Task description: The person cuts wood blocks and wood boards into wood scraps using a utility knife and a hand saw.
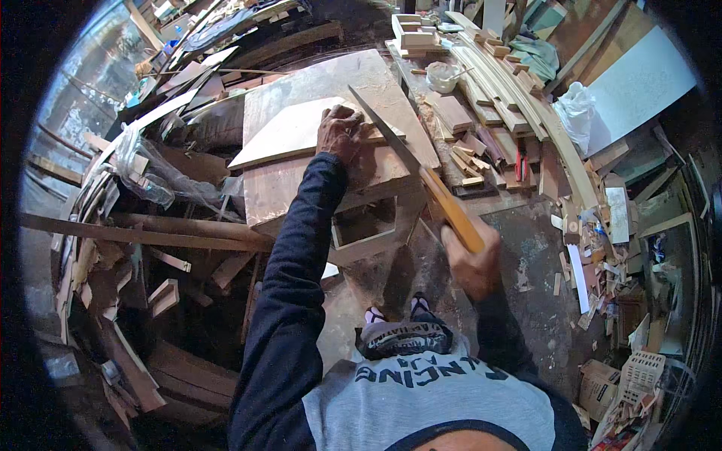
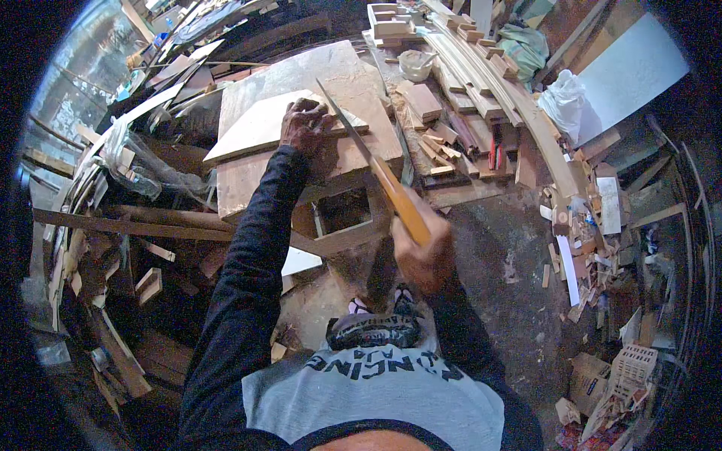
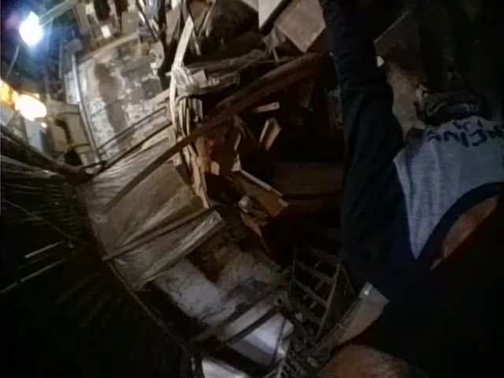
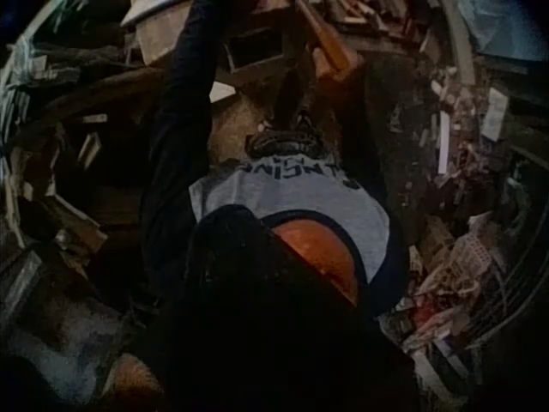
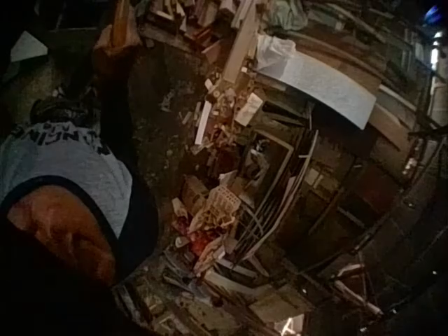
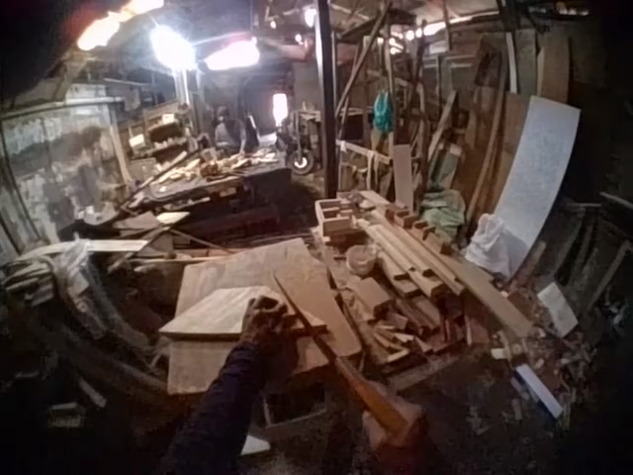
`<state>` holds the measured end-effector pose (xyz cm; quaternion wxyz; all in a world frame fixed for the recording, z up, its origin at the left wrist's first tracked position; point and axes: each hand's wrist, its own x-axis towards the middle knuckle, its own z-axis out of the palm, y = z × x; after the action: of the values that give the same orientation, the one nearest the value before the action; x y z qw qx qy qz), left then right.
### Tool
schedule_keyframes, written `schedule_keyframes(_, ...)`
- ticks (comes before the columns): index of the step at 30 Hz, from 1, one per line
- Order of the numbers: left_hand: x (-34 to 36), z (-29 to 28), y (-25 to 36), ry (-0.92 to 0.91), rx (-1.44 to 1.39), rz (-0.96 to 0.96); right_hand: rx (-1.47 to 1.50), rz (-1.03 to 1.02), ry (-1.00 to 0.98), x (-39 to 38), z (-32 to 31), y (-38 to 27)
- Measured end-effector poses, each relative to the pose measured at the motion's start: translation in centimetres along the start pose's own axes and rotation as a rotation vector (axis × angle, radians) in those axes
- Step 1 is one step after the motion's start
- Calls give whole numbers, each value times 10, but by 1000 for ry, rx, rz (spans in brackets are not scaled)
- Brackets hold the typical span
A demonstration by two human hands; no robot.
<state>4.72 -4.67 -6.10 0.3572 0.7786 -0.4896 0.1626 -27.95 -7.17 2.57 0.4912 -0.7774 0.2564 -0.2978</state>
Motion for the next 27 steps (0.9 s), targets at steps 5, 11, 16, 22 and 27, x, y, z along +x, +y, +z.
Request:
schedule_keyframes(5, 3, 3, 2, -42, 17, -5, -53, -14, -2, 18, 16, 12)
schedule_keyframes(11, -1, -7, -1, -20, 20, -9, -53, 7, 18, -30, -10, -5)
schedule_keyframes(16, 3, -2, 3, -30, -23, 31, -7, 31, -6, 23, 22, 18)
schedule_keyframes(22, -4, -8, -8, -41, 28, 26, -37, -13, 6, 0, 16, 7)
schedule_keyframes(27, -3, -9, 0, -15, -26, 39, -35, 31, 24, -27, -2, -3)
